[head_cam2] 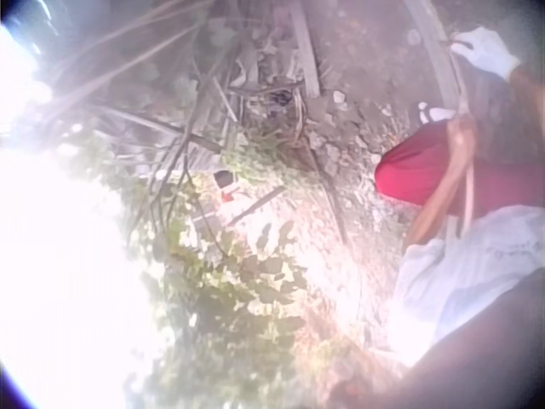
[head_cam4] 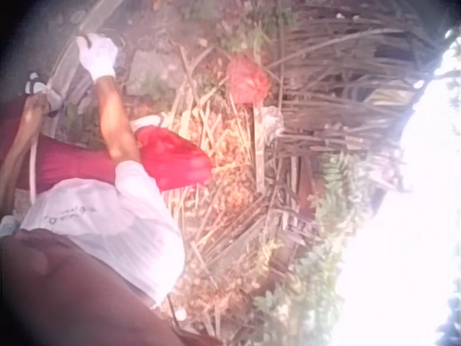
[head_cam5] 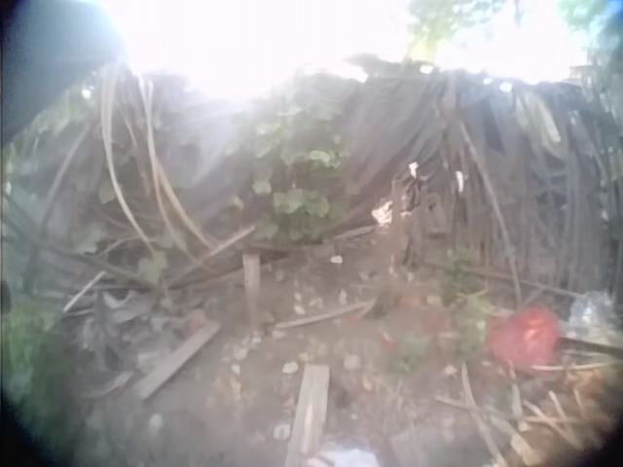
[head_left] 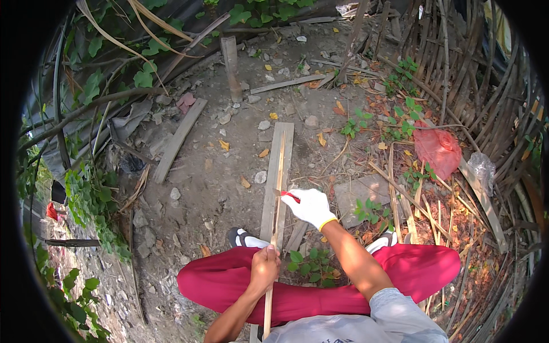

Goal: The person sits cross-legged on the ground and uses a red utility knife to shave and sharpen a long, thin wooden stick. They hold the stick with their left hand and carefully scrape the blade along its length to remove the outer layer, repeating the motion along the stick.

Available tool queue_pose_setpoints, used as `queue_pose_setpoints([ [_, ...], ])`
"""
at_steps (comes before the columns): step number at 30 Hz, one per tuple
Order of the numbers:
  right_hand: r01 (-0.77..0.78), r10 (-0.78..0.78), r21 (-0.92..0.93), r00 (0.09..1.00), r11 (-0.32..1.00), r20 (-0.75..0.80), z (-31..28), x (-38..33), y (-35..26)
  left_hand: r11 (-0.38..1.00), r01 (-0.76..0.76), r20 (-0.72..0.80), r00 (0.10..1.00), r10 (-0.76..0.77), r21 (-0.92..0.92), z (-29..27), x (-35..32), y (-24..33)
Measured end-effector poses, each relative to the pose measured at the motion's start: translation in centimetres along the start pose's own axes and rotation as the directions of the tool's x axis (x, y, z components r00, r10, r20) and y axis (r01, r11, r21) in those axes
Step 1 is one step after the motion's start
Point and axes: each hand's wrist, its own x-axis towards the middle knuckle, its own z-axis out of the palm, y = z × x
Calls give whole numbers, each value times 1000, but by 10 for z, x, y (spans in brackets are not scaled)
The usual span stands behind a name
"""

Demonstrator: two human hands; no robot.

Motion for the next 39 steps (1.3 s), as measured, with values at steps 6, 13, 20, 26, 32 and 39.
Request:
queue_pose_setpoints([
  [6,-167,185,128,972,978,-145,-2,28,51,963,-78,49,997,67,257,-17,-24,-35],
  [13,-71,65,-44,992,997,-112,-33,25,63,983,155,142,976,-167,94,-10,-54,4],
  [20,-70,67,-58,996,996,-51,-15,39,61,973,209,90,972,-218,101,-25,-82,-1],
  [26,-4,3,-42,999,999,-37,0,47,39,975,203,44,977,-207,86,-40,-91,-3],
  [32,-49,53,-104,998,993,37,7,51,73,955,190,10,980,-198,228,-36,-100,-15],
  [39,-36,39,-73,999,997,36,13,50,53,958,238,0,971,-241,159,-36,-109,-12],
])
